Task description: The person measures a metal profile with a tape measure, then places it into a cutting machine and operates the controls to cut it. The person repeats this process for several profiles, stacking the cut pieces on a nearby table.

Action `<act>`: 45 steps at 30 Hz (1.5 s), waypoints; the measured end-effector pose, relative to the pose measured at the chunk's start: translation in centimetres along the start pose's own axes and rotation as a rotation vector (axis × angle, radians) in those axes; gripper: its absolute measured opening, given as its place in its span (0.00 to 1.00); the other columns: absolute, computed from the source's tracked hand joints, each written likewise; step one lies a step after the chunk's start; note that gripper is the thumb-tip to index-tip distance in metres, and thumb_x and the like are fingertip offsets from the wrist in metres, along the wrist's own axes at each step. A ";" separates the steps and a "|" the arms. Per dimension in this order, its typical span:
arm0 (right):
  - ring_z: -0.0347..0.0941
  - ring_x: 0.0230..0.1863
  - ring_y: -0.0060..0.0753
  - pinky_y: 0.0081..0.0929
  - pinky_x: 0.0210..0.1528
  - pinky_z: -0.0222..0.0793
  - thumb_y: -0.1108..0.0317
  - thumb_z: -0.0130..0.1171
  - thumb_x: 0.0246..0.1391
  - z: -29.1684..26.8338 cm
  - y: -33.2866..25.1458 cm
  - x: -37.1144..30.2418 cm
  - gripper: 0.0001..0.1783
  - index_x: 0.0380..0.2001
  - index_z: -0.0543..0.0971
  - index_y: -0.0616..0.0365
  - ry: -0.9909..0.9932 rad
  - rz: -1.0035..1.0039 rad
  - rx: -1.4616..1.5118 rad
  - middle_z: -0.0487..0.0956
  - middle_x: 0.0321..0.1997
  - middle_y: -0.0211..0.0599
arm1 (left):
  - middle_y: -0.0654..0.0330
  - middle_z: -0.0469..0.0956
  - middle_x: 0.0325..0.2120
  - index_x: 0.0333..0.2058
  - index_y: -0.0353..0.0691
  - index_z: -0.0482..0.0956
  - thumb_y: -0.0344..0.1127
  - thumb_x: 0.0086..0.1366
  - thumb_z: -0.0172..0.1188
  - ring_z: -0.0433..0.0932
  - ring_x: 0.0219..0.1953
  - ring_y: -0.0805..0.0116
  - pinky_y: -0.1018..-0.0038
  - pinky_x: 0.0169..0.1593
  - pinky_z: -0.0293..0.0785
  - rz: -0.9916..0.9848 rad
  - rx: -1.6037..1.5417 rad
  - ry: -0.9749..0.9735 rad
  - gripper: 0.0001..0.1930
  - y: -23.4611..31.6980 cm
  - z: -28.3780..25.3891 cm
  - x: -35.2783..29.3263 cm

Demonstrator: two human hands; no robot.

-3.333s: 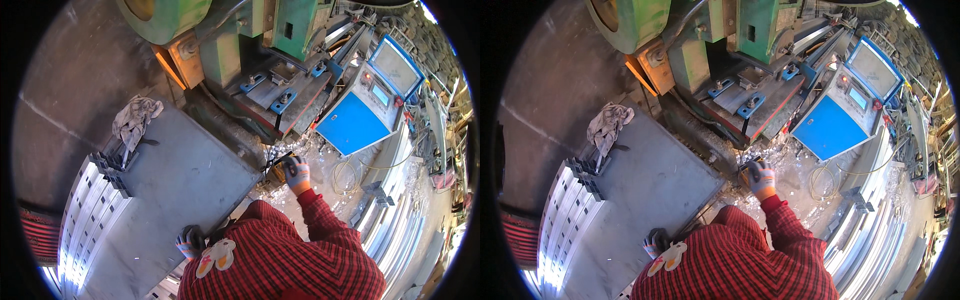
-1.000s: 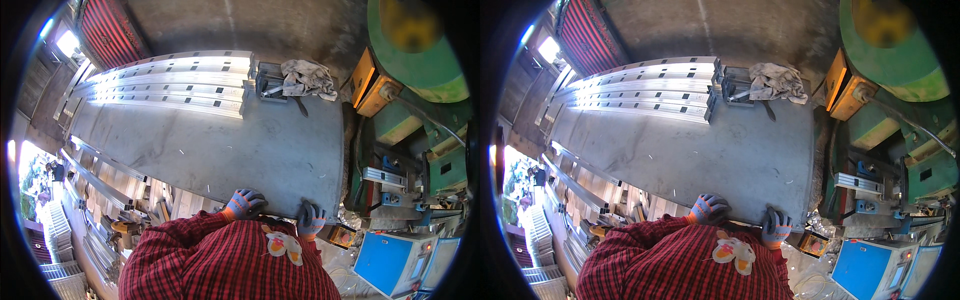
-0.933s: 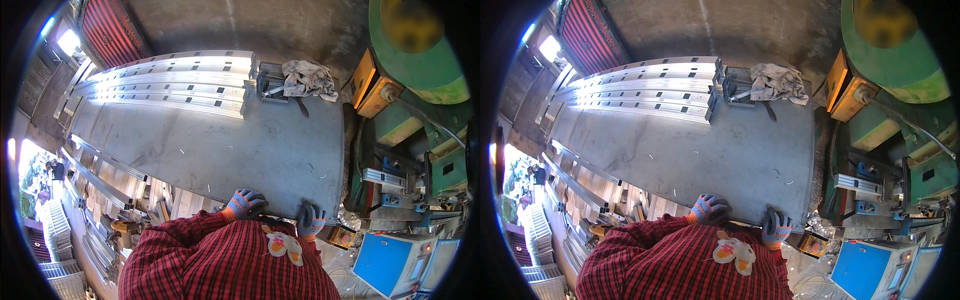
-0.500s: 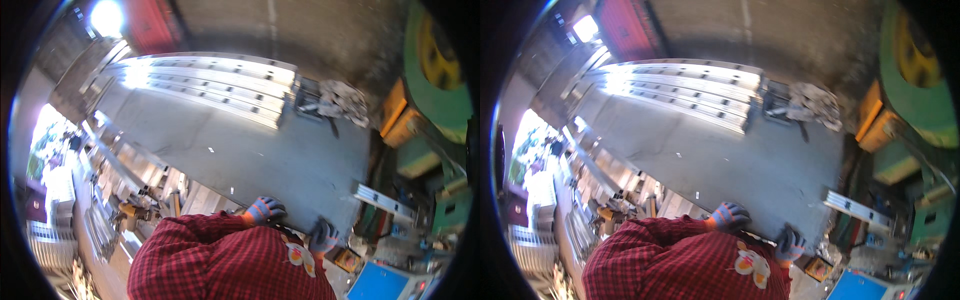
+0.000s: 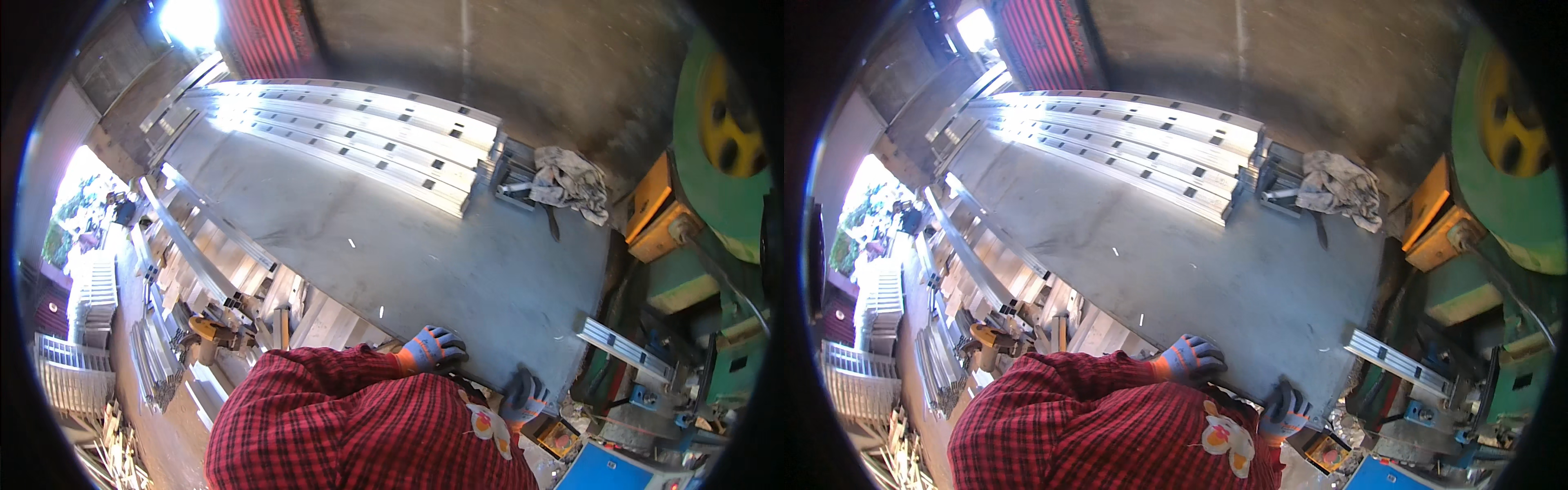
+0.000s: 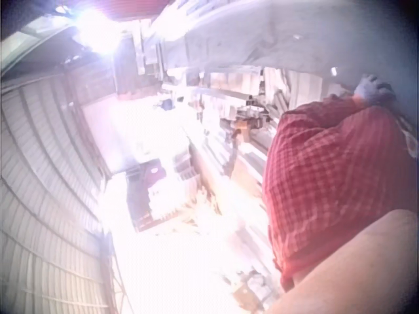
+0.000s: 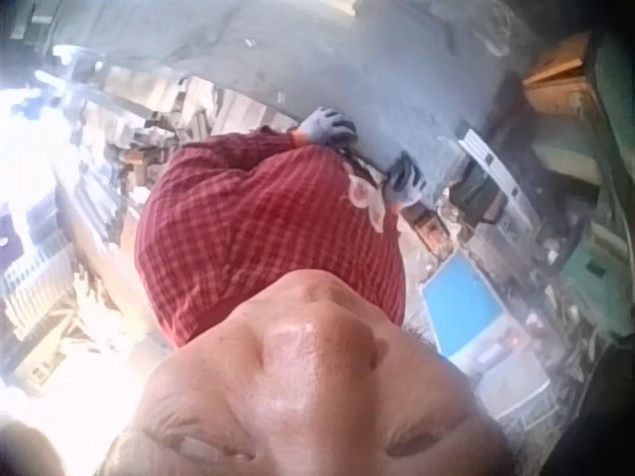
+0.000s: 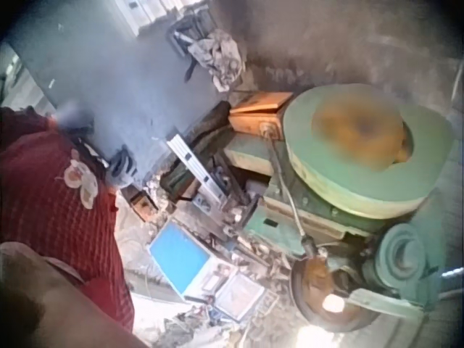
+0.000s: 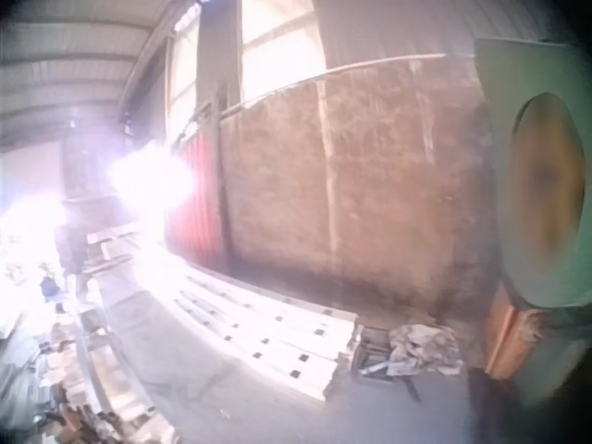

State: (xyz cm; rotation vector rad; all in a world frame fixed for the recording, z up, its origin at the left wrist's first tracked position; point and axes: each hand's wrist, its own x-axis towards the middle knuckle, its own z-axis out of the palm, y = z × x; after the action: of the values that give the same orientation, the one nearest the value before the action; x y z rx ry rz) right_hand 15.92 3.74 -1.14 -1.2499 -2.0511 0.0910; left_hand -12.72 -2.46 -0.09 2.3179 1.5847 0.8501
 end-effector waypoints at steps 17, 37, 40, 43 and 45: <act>0.69 0.50 0.47 0.45 0.52 0.66 0.65 0.62 0.43 -0.8 -0.2 -0.2 0.29 0.54 0.78 0.42 -0.143 0.122 0.021 0.75 0.49 0.36 | 0.62 0.80 0.43 0.43 0.53 0.82 0.38 0.48 0.68 0.78 0.44 0.55 0.58 0.44 0.73 0.127 0.030 0.023 0.19 -1.5 0.6 0.6; 0.70 0.47 0.46 0.45 0.49 0.66 0.64 0.62 0.43 -1.0 -0.5 0.2 0.26 0.51 0.79 0.44 -0.134 0.123 -0.001 0.76 0.45 0.35 | 0.62 0.80 0.43 0.42 0.52 0.83 0.38 0.49 0.67 0.77 0.43 0.55 0.58 0.44 0.73 0.156 0.017 -0.001 0.18 -2.8 1.0 0.4; 0.69 0.46 0.46 0.44 0.48 0.66 0.64 0.62 0.44 -1.2 -0.6 0.3 0.26 0.51 0.79 0.44 -0.133 0.125 -0.006 0.76 0.45 0.35 | 0.62 0.80 0.42 0.41 0.52 0.83 0.37 0.48 0.67 0.77 0.43 0.55 0.58 0.44 0.73 0.155 0.008 0.021 0.18 -2.6 1.1 0.4; 0.69 0.46 0.46 0.44 0.48 0.67 0.64 0.62 0.44 -1.5 -0.9 0.6 0.26 0.52 0.79 0.43 -0.128 0.127 0.011 0.75 0.45 0.35 | 0.63 0.80 0.42 0.41 0.52 0.83 0.37 0.48 0.68 0.77 0.43 0.56 0.59 0.44 0.73 0.153 0.009 0.037 0.18 -2.6 1.2 0.4; 0.69 0.47 0.46 0.44 0.49 0.67 0.64 0.61 0.45 -1.7 -0.9 0.6 0.27 0.53 0.79 0.43 -0.135 0.130 0.012 0.75 0.45 0.36 | 0.63 0.80 0.42 0.41 0.53 0.83 0.37 0.48 0.68 0.77 0.44 0.56 0.59 0.44 0.72 0.155 -0.018 0.031 0.18 -2.5 1.2 0.5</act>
State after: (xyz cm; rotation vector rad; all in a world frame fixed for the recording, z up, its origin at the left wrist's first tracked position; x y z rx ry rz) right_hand 16.09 3.27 0.82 -1.4024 -2.0777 0.2540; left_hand -13.88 -0.84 -2.10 2.4516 1.4171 0.9338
